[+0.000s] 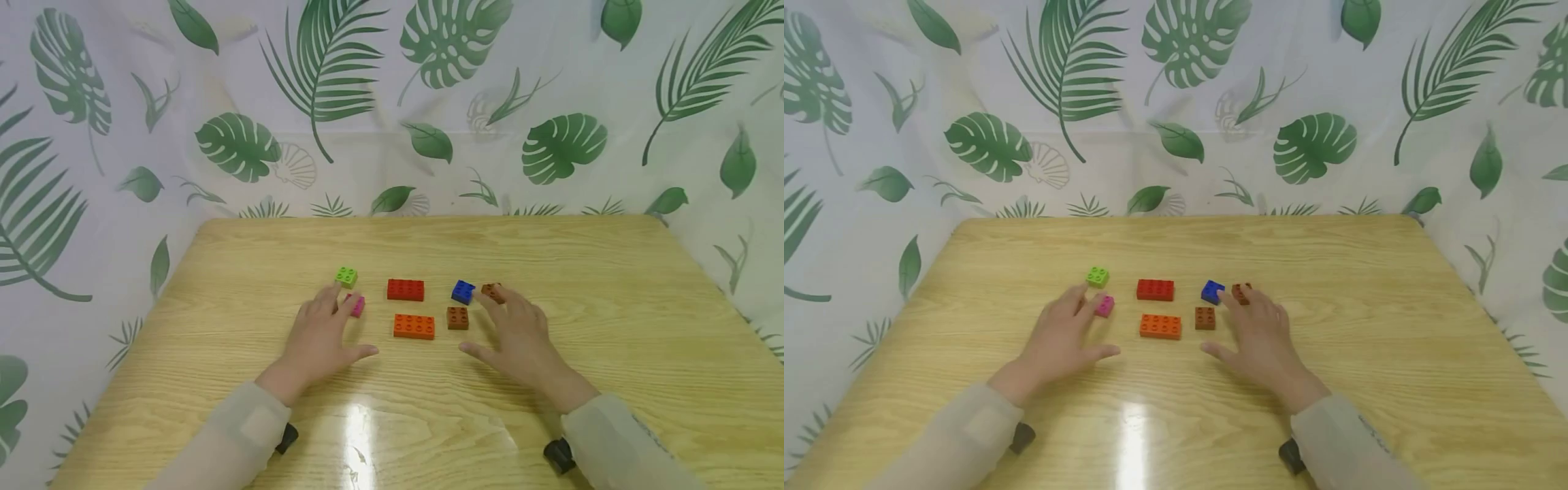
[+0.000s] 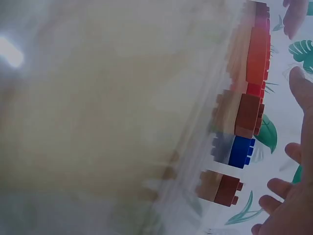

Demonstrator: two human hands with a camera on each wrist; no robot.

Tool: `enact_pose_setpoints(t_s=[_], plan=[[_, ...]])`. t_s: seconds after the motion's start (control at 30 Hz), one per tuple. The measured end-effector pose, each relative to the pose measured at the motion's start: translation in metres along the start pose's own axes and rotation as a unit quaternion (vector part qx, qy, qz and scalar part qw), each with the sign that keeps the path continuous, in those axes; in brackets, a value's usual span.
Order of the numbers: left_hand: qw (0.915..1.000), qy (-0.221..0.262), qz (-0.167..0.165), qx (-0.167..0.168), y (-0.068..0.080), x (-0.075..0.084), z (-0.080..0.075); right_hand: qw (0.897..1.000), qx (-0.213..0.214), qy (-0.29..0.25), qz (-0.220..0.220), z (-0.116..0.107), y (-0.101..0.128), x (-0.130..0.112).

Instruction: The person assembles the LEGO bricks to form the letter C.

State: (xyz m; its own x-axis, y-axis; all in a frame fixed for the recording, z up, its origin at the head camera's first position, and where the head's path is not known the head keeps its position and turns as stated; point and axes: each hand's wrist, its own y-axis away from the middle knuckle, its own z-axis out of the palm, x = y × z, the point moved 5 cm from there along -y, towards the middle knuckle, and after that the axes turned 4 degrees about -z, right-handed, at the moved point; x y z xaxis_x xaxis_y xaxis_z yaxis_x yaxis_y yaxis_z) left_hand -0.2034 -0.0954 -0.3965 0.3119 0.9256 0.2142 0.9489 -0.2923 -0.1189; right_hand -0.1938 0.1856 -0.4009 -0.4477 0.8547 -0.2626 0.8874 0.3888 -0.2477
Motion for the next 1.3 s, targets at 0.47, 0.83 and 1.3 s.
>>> enact_pose_setpoints(t_s=[0.47,0.83,1.3], plan=[[0.9865,0.149,0.064,-0.023,-0.023,0.023,0.008,0.991,-0.038,-0.078,-0.102,0.010,-0.024,-0.015],[0.9711,0.223,0.024,-0.080,-0.040,0.032,0.024,0.987,-0.066,-0.098,-0.108,0.021,-0.042,-0.024],[0.9666,0.229,0.018,-0.113,-0.048,0.032,0.036,0.983,-0.101,-0.107,-0.106,0.036,-0.053,-0.020]])
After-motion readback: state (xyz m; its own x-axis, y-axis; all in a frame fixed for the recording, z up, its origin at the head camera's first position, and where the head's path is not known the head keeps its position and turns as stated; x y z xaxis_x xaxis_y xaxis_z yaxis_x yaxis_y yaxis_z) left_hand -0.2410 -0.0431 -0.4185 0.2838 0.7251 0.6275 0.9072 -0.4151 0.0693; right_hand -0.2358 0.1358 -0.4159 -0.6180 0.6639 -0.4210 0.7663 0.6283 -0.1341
